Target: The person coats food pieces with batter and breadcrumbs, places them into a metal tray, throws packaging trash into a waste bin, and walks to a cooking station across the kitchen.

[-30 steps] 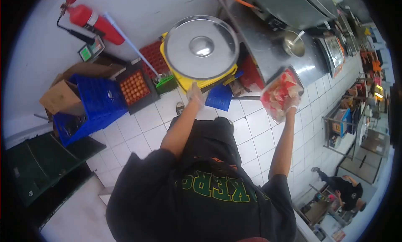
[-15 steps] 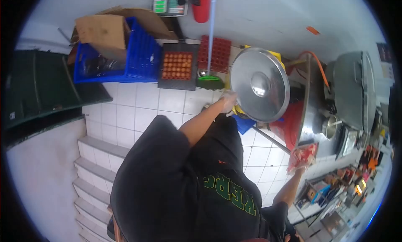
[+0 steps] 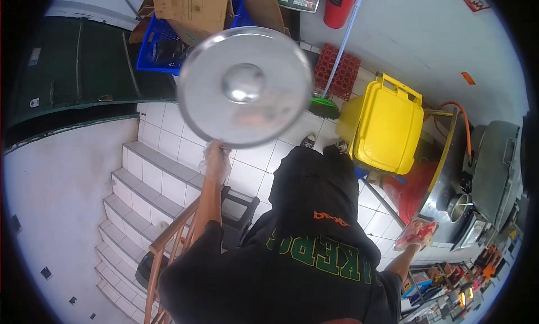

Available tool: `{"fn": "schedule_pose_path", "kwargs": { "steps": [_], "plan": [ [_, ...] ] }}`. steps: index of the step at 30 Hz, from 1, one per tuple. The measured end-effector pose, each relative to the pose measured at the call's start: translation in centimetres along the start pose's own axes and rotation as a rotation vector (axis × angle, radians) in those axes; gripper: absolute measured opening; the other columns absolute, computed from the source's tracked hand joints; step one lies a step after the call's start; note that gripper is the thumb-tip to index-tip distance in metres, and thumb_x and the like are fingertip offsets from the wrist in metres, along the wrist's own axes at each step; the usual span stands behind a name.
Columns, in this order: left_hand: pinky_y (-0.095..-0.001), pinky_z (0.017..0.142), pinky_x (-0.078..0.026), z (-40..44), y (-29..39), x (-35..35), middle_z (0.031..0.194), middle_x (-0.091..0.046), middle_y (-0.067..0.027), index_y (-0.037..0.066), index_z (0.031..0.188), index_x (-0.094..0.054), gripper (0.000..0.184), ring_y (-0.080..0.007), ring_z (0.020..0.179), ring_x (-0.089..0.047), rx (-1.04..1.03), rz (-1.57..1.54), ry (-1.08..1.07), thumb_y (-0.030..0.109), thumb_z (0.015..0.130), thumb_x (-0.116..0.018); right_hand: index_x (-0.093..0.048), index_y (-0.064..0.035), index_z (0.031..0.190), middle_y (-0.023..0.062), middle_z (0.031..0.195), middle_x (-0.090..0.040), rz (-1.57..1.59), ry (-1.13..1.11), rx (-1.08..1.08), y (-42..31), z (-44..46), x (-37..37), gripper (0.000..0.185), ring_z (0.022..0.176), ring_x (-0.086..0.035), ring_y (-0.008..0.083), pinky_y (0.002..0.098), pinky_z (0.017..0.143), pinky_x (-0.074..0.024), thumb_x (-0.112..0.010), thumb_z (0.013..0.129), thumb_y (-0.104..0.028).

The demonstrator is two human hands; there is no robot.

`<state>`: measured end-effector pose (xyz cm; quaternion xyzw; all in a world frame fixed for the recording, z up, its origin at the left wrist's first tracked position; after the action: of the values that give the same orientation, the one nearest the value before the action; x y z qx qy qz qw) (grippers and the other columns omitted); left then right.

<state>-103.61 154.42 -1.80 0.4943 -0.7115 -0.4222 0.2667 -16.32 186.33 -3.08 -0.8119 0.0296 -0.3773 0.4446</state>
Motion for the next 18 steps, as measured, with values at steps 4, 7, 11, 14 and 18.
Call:
{"fn": "schedule_pose_path", "kwargs": {
  "steps": [4, 7, 11, 14, 18],
  "plan": [
    [-0.0328, 0.067, -0.047, 4.6, 1.9, 1.5, 0.078, -0.059, -0.0074, 0.0, 0.085, -0.056, 0.007, -0.0185, 0.071, -0.056, -0.029, -0.171, 0.32, -0.003, 0.086, -0.05, -0.038, -0.0111, 0.143, 0.0131, 0.125, -0.057, -0.08, 0.056, -0.049, 1.0, 1.8, 0.6, 0.061, 0.105, -0.06, 0.0289, 0.0382, 0.088, -0.0521, -0.063, 0.088, -0.022],
    [-0.0298, 0.068, -0.047, 7.4, 4.8, 4.4, 0.081, -0.057, -0.0073, -0.001, 0.089, -0.055, 0.008, -0.0154, 0.076, -0.054, -0.46, 0.59, 0.305, 0.0, 0.09, -0.048, -0.035, -0.0127, 0.144, 0.0124, 0.129, -0.055, -0.251, 0.054, -0.045, 0.9, 3.6, 0.2, 0.062, 0.11, -0.058, 0.0288, 0.0388, 0.091, -0.0499, -0.061, 0.09, -0.026],
    [-0.029, 0.066, -0.048, 18.2, 6.7, 9.9, 0.08, -0.053, -0.0084, -0.001, 0.089, -0.054, 0.01, -0.0148, 0.074, -0.051, -0.466, 0.175, 0.284, 0.008, 0.093, -0.053, -0.031, -0.0142, 0.147, 0.0099, 0.137, -0.05, -0.184, -0.018, -0.026, -0.6, 0.2, 0.1, 0.058, 0.118, -0.053, 0.0273, 0.0382, 0.098, -0.0444, -0.052, 0.095, -0.029],
    [-0.0321, 0.066, -0.05, 19.8, 12.9, 8.3, 0.084, -0.059, -0.0116, 0.0, 0.091, -0.055, 0.013, -0.0161, 0.073, -0.053, -0.616, 1.59, 0.379, 0.012, 0.092, -0.059, -0.034, -0.0146, 0.145, 0.0105, 0.134, -0.052, -0.077, -0.01, -0.048, -1.9, -1.4, -0.9, 0.054, 0.112, -0.055, 0.0283, 0.0385, 0.091, -0.0474, -0.052, 0.095, -0.027],
    [-0.0411, 0.076, -0.05, 24.8, 15.8, 4.9, 0.099, -0.065, -0.02, 0.0, 0.098, -0.06, 0.026, -0.0316, 0.086, -0.06, -0.542, 1.459, 0.386, 0.024, 0.088, -0.061, -0.042, -0.0147, 0.141, 0.0132, 0.125, -0.057, 0.176, 0.003, -0.047, 0.0, 1.6, -0.8, 0.052, 0.098, -0.062, 0.0346, 0.0426, 0.077, -0.055, -0.055, 0.092, -0.03]
  ]
}}
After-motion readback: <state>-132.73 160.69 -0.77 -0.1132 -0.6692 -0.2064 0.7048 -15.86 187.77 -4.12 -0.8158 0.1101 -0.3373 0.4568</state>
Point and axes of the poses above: each hand's wrist, its own z-axis towards the middle knuckle, its own x-axis out of the back of the hand, y = z × x, the point moved 1 cm from there along z, towards the middle knuckle
